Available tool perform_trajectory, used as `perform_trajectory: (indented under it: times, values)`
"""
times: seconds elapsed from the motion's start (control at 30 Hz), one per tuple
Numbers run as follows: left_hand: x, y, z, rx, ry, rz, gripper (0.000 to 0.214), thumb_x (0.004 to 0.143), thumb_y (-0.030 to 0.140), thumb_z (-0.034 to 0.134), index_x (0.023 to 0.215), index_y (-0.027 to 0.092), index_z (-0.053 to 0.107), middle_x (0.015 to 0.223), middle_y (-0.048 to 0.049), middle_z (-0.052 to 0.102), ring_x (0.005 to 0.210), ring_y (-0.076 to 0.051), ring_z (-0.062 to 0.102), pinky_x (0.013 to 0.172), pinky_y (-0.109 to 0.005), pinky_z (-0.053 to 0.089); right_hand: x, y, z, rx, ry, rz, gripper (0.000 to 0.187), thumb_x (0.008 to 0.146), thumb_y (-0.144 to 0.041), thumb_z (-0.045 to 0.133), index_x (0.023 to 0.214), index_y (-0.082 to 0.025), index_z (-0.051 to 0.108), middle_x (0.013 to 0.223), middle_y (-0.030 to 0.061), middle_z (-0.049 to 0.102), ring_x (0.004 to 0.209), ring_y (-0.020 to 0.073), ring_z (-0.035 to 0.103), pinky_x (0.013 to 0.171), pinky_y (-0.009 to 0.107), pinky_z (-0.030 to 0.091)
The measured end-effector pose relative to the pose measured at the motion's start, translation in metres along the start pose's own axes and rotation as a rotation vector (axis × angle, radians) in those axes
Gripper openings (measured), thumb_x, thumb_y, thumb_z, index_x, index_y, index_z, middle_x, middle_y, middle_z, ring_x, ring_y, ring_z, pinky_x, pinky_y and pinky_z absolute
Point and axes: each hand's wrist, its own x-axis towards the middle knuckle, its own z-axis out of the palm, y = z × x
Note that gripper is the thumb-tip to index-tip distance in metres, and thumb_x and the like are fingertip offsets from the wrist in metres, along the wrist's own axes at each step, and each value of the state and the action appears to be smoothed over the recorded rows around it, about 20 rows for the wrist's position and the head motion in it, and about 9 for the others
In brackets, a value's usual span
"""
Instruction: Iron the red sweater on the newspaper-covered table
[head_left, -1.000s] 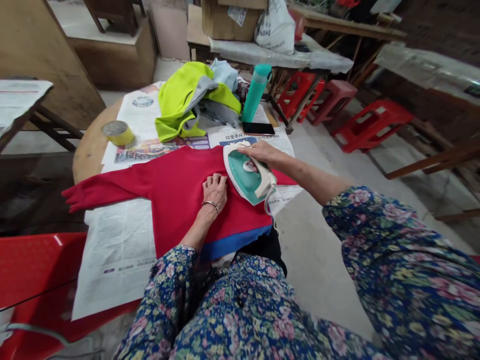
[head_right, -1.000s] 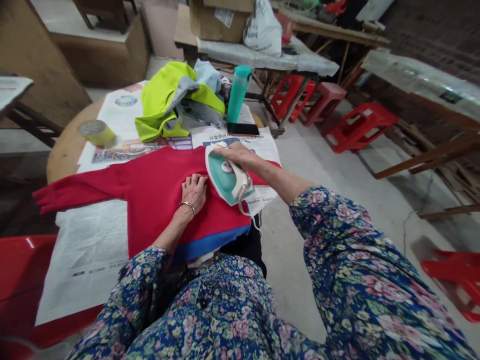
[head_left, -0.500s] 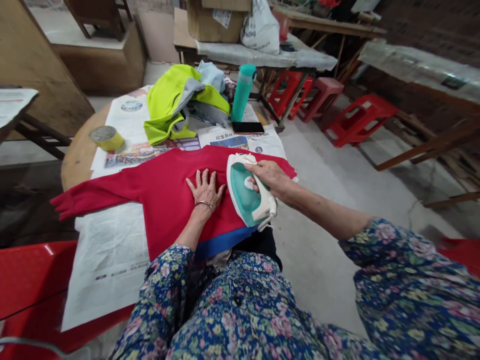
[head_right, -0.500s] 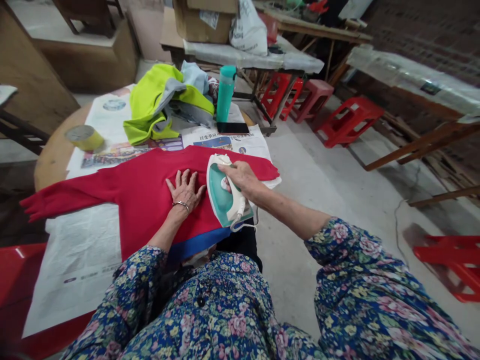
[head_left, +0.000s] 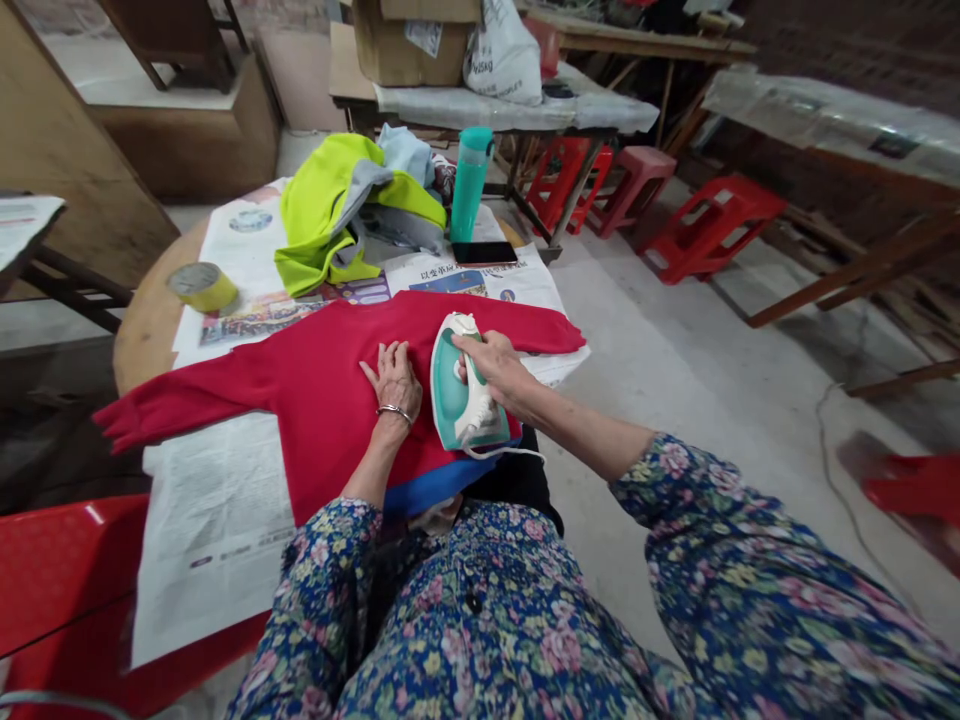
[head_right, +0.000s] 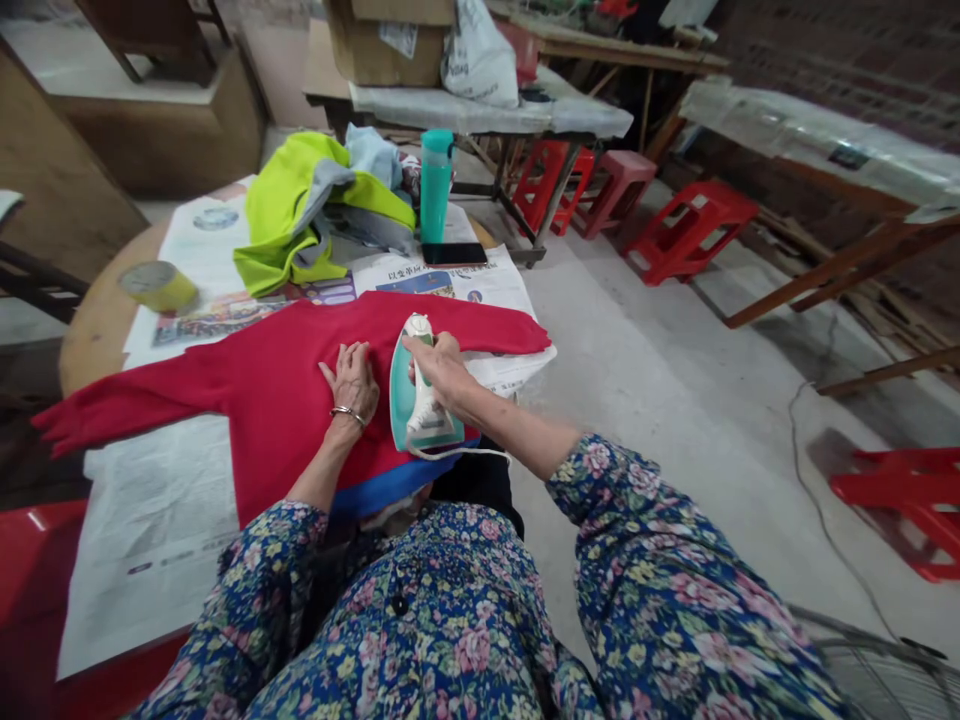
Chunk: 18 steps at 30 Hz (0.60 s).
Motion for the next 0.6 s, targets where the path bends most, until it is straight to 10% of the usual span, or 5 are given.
perform_trajectory:
  times: [0.23,0.6]
  values:
    - [0.004,-0.010,0.001,-0.080,0.064,0.024,0.040,0.100,0.020,0.048,0.131,0.027,0.072,0.146,-0.0142,0.074,0.151,-0.032,0.057,0.137,-0.074,0.011,0.011,-0.006,0.012,0.128,-0.024,0.038,0.043,0.106,-0.017,0.068,0.069,-0.024,0.046,0.047,-0.0085,0.046,0.041,0.0082,0.045,0.042,0.019,0.039]
    - [0.012,-0.011,-0.012,-0.440,0.096,-0.110,0.030,0.098,0.023,0.050,0.115,0.026,0.075,0.134,-0.0090,0.080,0.140,-0.028,0.067,0.139,-0.065,0.018,-0.061,0.023,-0.014,-0.014,-0.278,0.123,0.029,0.105,-0.016,0.067,0.083,-0.024,0.051,0.053,-0.0087,0.052,0.041,0.0090,0.047,0.037,0.017,0.039]
